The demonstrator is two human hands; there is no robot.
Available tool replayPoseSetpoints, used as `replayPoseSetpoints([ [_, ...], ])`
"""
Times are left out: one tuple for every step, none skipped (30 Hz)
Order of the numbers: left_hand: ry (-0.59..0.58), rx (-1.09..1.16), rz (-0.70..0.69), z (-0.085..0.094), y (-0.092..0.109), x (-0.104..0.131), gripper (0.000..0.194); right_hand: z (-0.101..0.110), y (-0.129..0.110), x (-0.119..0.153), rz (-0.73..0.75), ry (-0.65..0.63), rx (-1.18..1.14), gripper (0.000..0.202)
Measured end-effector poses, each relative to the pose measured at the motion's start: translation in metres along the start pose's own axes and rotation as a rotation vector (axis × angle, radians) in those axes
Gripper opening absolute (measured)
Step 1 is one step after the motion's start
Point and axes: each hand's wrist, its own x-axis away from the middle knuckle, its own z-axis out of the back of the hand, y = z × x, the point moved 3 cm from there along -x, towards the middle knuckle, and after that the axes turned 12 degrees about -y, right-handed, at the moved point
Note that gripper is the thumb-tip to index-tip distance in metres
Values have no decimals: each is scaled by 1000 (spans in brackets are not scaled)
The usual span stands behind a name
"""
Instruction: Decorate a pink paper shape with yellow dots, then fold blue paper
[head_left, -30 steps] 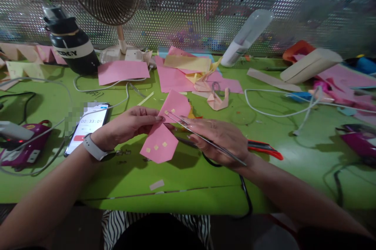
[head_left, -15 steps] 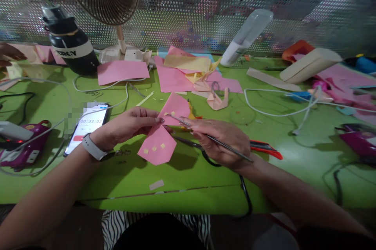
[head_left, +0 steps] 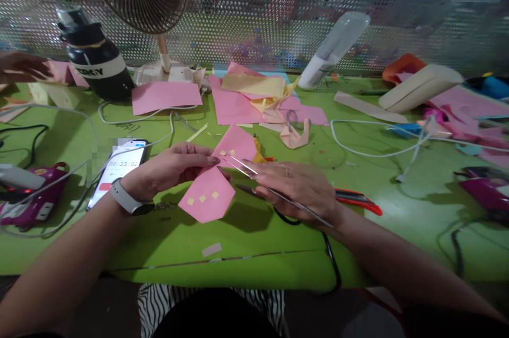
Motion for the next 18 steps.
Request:
replayPoseSetpoints([
  [-13, 8, 1, -1, 0, 0, 7, 0, 0, -1, -4, 2, 8, 28],
  [-29, 13, 3, -1, 0, 0, 8, 0, -1, -1, -9, 8, 14, 26],
  [-46, 16, 5, -2, 0, 0, 8, 1, -1, -2, -11, 18, 19, 25],
  [-60, 17, 6, -2, 0, 0, 8, 1, -2, -2, -6, 32, 25, 24],
  [-67, 16, 5, -3, 0, 0, 8, 2, -2, -2, 1, 40, 30, 24],
  [-66, 13, 5, -3, 0, 0, 8, 2, -3, -2, 5, 39, 34, 25],
  [-63, 6, 10, -2, 0, 0, 8, 1, -3, -2, 8, 29, 36, 26],
  [-63, -4, 17, -2, 0, 0, 9, 1, -3, -2, 6, 14, 37, 27],
  [-64, -16, 23, -1, -1, 0, 10, 1, -3, -2, -2, -4, 33, 27],
  [-66, -28, 26, -1, -1, 0, 10, 0, -3, -1, -10, -11, 26, 27],
  [-68, -40, 28, 0, -1, 0, 9, 0, -3, -1, -20, -16, 19, 26],
  [-74, -54, 29, 0, -2, -1, 9, 0, -3, 0, -28, -18, 9, 26],
  [-82, -68, 30, 0, -2, -1, 9, 0, -3, 1, -38, -20, -1, 26],
  [-91, -84, 32, 1, -2, -1, 10, 0, -3, 2, -50, -22, -10, 26],
  [-101, -102, 34, 1, -3, -1, 11, 0, -3, 2, -65, -30, -18, 28],
  [-109, -119, 34, 1, -3, -1, 12, -1, -3, 3, -80, -33, -24, 29],
  [-113, -132, 30, 1, -3, -1, 12, -1, -3, 3, -101, -33, -27, 30],
  [-114, -142, 25, 1, -3, -1, 13, 0, -4, 4, -120, -21, -25, 32],
])
